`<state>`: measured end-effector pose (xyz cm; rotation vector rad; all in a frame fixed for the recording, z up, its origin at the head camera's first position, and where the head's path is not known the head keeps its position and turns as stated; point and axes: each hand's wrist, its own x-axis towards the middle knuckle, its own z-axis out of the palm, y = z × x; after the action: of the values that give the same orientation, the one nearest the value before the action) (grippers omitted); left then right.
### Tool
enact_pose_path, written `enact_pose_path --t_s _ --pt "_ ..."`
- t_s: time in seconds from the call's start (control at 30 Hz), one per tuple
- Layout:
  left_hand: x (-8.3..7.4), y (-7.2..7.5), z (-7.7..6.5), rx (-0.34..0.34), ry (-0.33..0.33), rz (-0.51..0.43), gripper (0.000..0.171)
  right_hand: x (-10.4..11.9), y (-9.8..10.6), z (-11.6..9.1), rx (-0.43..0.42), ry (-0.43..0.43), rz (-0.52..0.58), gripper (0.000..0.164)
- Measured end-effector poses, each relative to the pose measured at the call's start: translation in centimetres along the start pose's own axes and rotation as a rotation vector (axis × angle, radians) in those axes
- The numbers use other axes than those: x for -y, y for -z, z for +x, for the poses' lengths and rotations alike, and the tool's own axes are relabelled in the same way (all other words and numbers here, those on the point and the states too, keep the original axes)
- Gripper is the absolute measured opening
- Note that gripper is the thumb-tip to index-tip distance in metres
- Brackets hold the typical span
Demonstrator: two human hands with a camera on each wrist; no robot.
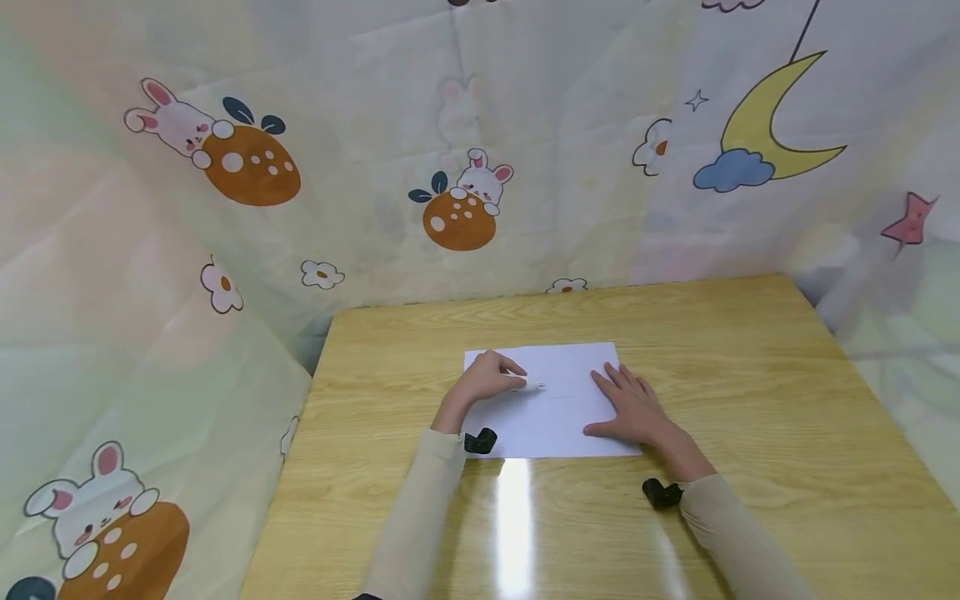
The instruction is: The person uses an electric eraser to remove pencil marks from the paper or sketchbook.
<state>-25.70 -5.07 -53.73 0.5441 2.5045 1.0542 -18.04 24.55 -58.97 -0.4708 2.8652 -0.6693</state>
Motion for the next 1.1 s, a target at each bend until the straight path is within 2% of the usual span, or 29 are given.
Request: enact_pose_path --t_s 0.23,0.33,0.47,0.6,0.7,0.93,1.1 --pt "1.2 -0.4 -2.0 -0.025 -0.022 -0.070 0.024 -0.1 0.1 0.0 0.013 -0.007 -0.008 0.109" --pt "1.5 -0.8 -2.3 -0.063 -0.031 -0.104 0.023 -0.1 0.1 0.0 0.010 -0.007 -0.006 0.110" --pt "1.7 -1.2 -2.5 -0.119 -0.024 -0.088 0.021 -0.1 0.1 0.1 0.016 -0.006 -0.010 0.110" --pt "1.8 -1.1 -2.6 -0.143 -0.003 -0.065 0.018 0.0 0.0 0.2 0.021 -0.005 -0.004 0.110" --pt "1.6 -1.0 -2.4 -0.135 0.005 -0.061 0.017 -0.1 0.1 0.2 0.019 -0.006 -0.006 0.110" --pt "1.3 -1.1 -2.0 -0.067 0.005 -0.068 0.018 -0.2 0.2 0.2 0.016 0.001 -0.004 0.109" --pt "0.8 -1.2 -1.8 -0.058 0.012 -0.038 0.016 -0.1 0.1 0.0 0.015 0.004 -0.004 0.109"
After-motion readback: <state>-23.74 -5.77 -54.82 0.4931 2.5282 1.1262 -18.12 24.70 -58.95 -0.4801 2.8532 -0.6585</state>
